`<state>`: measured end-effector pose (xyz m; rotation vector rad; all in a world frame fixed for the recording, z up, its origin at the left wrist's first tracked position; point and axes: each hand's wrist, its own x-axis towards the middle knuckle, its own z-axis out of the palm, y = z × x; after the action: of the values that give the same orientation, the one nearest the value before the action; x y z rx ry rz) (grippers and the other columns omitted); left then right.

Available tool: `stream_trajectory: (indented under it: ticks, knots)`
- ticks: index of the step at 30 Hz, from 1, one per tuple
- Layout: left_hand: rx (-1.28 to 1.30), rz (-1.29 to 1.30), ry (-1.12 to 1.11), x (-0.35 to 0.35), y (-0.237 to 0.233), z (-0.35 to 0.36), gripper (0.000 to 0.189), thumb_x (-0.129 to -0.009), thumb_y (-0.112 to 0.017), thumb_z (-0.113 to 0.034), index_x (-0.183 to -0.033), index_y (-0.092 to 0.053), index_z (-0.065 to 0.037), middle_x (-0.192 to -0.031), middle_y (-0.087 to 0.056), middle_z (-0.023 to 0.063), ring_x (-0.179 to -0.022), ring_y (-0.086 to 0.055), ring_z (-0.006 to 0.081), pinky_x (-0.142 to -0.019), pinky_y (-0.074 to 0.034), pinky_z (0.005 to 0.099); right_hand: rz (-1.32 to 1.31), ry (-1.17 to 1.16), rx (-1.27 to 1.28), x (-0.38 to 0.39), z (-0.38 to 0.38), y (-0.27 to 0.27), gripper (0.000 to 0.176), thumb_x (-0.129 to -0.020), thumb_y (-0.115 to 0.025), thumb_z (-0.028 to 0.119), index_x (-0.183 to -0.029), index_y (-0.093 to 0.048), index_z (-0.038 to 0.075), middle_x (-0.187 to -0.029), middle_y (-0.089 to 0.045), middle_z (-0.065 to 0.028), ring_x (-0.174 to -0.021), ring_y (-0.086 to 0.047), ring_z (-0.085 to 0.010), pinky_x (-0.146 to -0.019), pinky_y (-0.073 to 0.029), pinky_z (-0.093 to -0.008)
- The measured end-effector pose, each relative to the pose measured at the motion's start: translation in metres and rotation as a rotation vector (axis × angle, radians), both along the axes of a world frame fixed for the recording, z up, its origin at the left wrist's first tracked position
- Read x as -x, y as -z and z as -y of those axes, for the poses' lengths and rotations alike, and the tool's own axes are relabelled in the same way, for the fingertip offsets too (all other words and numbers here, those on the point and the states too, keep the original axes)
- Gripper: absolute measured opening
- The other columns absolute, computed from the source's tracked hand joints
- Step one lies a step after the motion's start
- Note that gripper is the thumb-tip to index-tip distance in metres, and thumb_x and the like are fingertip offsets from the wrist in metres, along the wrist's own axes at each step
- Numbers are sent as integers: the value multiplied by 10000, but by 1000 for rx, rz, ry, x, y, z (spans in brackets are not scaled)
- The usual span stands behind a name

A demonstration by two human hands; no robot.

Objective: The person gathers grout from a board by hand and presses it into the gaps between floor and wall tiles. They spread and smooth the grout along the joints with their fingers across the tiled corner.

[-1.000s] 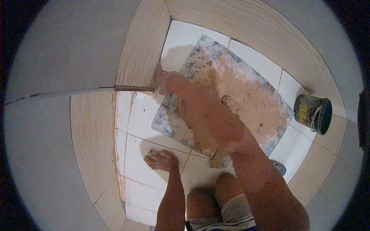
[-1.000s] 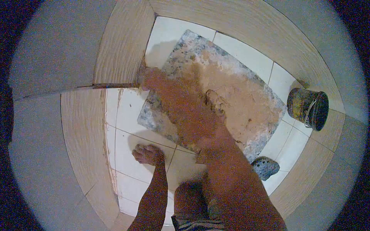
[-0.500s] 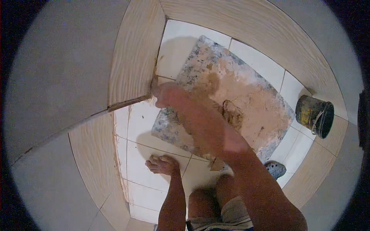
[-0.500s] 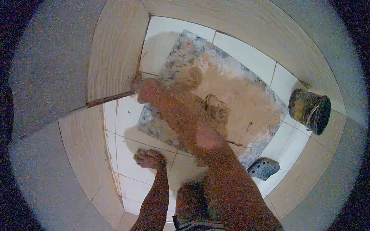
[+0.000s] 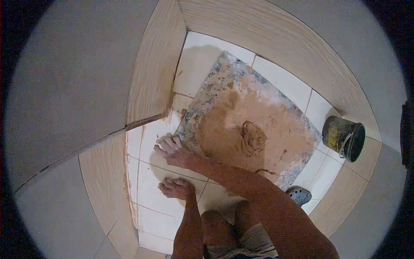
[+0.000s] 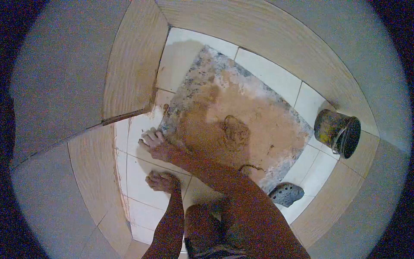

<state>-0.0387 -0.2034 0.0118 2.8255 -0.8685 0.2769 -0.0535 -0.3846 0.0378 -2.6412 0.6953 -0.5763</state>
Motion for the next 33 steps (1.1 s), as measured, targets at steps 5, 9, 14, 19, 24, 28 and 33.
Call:
stream_trajectory:
  ticks: [5,9,14,19,24,28,33]
  knots:
    - [-53,-22,-25,0,5,-3,452,-890,-381,-346,-1216,-435,-37,-1299,-359,278,-1228,-332,439,-944,-283,569,-41,74,49,7,4,-13,586,-752,-549,282,-1280,-446,51,-1180,-486,-140,-1101,-439,-293,-831,-367,-433]
    - [-14,71,36,-12,18,-9,481,-877,-401,-347,-1231,-418,-22,-1292,-362,293,-1219,-345,445,-937,-292,573,-220,-38,-53,17,-2,-19,631,-749,-564,280,-1315,-417,41,-1197,-492,-148,-1114,-441,-307,-886,-371,-463]
    - [-107,61,31,-22,28,-13,484,-885,-418,-345,-1273,-413,-56,-1319,-358,296,-1213,-351,461,-931,-304,597,-424,50,29,43,-28,10,733,-718,-628,318,-1348,-372,44,-1219,-506,-168,-1089,-474,-326,-978,-352,-494]
    - [-148,9,-28,-22,24,-6,484,-873,-447,-308,-1285,-413,-55,-1330,-363,290,-1238,-346,454,-953,-299,588,-76,229,-702,49,3,41,600,-783,-598,308,-1314,-430,85,-1206,-508,-172,-1005,-513,-331,-924,-392,-484]
    - [-122,-9,-47,-20,17,-5,454,-867,-461,-294,-1255,-466,-56,-1317,-406,262,-1249,-349,435,-973,-289,587,77,479,-394,50,81,31,391,-802,-639,230,-1153,-559,79,-1085,-515,-157,-930,-518,-300,-848,-440,-394]
    - [-57,-56,-30,-30,14,-8,424,-843,-480,-265,-1204,-495,-41,-1265,-433,257,-1206,-367,432,-959,-290,590,-96,536,-589,47,100,7,409,-753,-684,231,-1139,-564,162,-994,-476,-174,-1006,-505,-347,-868,-442,-427]
    - [101,-27,328,-73,2,-41,378,-832,-503,-222,-1153,-499,-23,-1170,-458,250,-1070,-428,409,-875,-329,571,-88,506,-510,49,97,-12,359,-703,-725,214,-1042,-608,195,-976,-489,-128,-930,-507,-318,-828,-447,-408]
